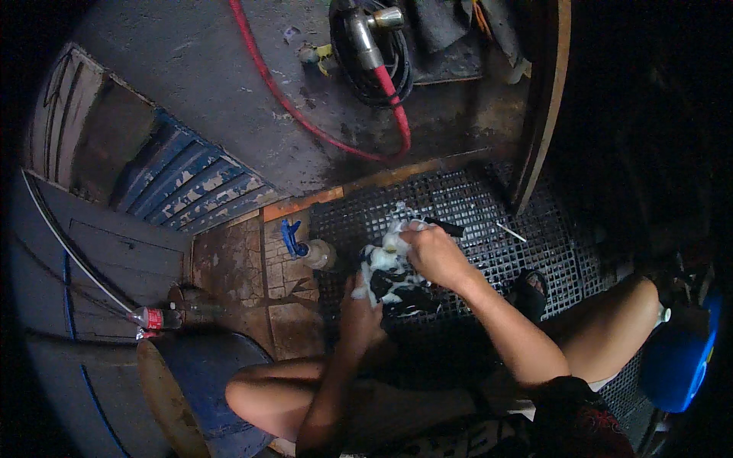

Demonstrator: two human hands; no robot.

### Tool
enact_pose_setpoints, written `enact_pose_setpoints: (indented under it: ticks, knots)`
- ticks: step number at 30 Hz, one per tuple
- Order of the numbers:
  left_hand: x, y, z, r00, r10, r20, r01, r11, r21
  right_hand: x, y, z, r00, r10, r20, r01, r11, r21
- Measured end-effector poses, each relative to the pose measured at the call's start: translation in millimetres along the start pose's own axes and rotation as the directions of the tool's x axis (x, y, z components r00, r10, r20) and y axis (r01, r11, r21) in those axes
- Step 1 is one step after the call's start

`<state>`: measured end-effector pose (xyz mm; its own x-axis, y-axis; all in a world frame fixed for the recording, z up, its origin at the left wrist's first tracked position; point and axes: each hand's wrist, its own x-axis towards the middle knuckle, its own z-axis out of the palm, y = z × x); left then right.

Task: The person scrubs a black mechanical part with a sponge and soap, then rinses it under a tap. They separate the part into two pieces, rinse each piece individually, and reassemble them before performing a final rinse.

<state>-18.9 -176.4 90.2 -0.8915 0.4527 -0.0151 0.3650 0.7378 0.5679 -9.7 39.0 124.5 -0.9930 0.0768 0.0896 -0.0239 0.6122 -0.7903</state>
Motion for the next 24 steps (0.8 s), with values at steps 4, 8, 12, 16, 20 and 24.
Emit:
enact_pose_setpoints:
  ticks: [4, 8, 12, 16, 20, 24]
  knots:
    - [3, 14, -5, 1.000, 0.001, 0.007, -0.001, 1.000, -0.016, 2, -3, -8, 1.000, -0.006, 0.029, 0.004, 0.999, 0.055]
    - [2, 14, 7, 0.999, -0.019, -0.050, 0.017, 0.999, -0.042, -19, -33, 0, 0.971, -0.225, -0.085, 0.206, 0.960, -0.187]
    - [2, 17, 7, 0.999, -0.032, -0.044, 0.026, 0.991, -0.130, -33, -39, 4, 0.949, -0.295, -0.115, 0.247, 0.917, -0.315]
    - [5, 17, 3, 0.999, -0.021, -0.031, 0.018, 0.994, -0.106, -59, -24, 19, 0.907, -0.360, -0.217, 0.300, 0.917, -0.263]
    - [18, -9, 15, 0.998, 0.054, -0.028, -0.055, 0.998, -0.023, -94, 12, 70, 0.882, -0.222, -0.415, 0.256, 0.966, 0.026]
    - [25, -9, 9, 0.998, -0.049, 0.039, 0.054, 0.989, -0.139, -80, 18, 103, 0.871, 0.255, -0.419, -0.115, 0.937, 0.329]
